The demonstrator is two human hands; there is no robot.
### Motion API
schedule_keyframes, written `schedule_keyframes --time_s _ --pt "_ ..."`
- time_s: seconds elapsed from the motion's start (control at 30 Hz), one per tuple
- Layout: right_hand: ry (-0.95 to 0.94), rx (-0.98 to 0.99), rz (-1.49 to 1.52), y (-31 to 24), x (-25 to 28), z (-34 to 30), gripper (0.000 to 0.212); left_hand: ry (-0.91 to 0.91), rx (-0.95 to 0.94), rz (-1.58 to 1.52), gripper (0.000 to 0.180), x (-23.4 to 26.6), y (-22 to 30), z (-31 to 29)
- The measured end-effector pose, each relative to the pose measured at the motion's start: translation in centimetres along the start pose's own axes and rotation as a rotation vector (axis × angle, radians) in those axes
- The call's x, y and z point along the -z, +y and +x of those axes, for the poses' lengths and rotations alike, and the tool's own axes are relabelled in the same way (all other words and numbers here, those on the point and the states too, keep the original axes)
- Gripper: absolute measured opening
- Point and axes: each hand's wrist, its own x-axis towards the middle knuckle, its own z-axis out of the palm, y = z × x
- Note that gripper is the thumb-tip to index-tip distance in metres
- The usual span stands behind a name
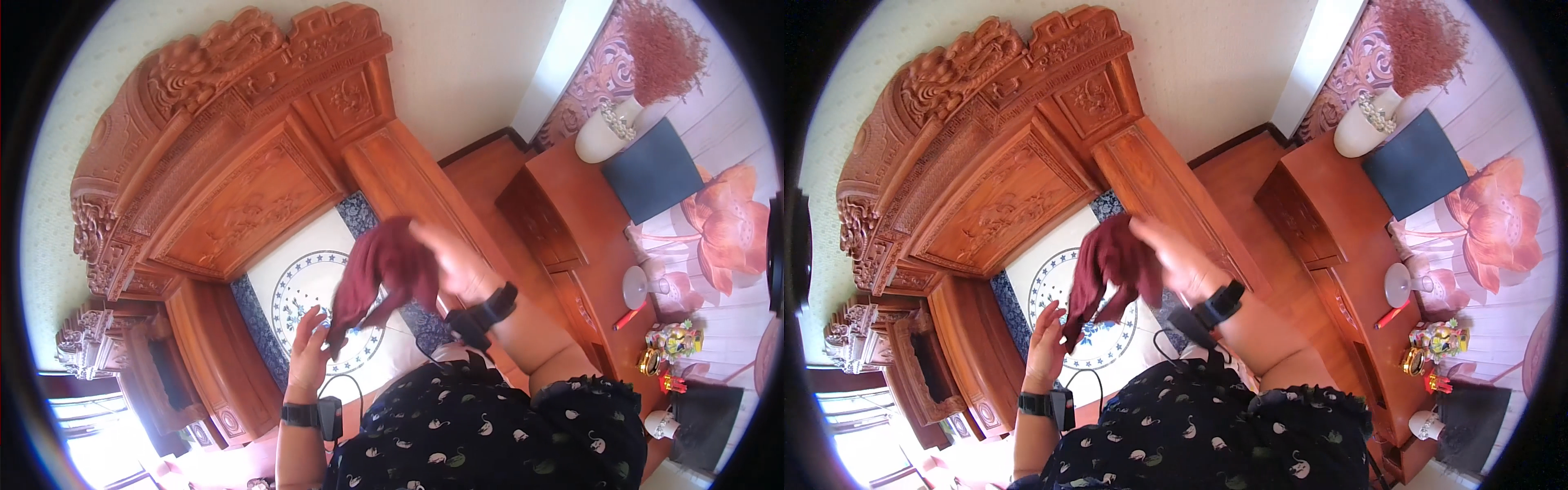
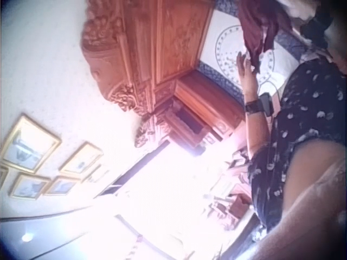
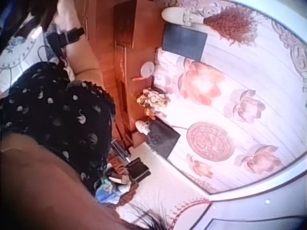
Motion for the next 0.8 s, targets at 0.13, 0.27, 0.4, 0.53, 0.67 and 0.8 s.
schedule_keyframes --time_s 0.13,0.27,0.4,0.53,0.67,0.8 --pt "-0.088 0.342 -0.039 -7.8 1.4 3.6 0.032 0.2 0.011 0.167 0.037 3.0 -0.7 -2.1" --pt "0.155 0.671 -0.497 -12.7 3.7 9.9 0.032 0.545 0.08 -0.038 0.03 9.5 -3.4 -7.4" --pt "0.475 1.075 -1.271 -13.9 10.3 19.0 0.024 0.9 0.183 -0.124 0.03 16.4 -8.2 -13.5" --pt "0.595 1.09 -1.936 -10.8 18.0 27.1 0.023 1.029 0.381 -0.171 0.031 16.3 -9.1 -14.2" --pt "0.539 0.725 -2.365 -6.4 18.8 29.3 0.024 1.031 0.454 -0.194 0.031 15.9 -8.3 -12.4" --pt "0.361 0.743 -2.582 -8.7 19.0 31.9 0.019 0.995 0.496 -0.192 0.031 16.4 -7.9 -9.7"
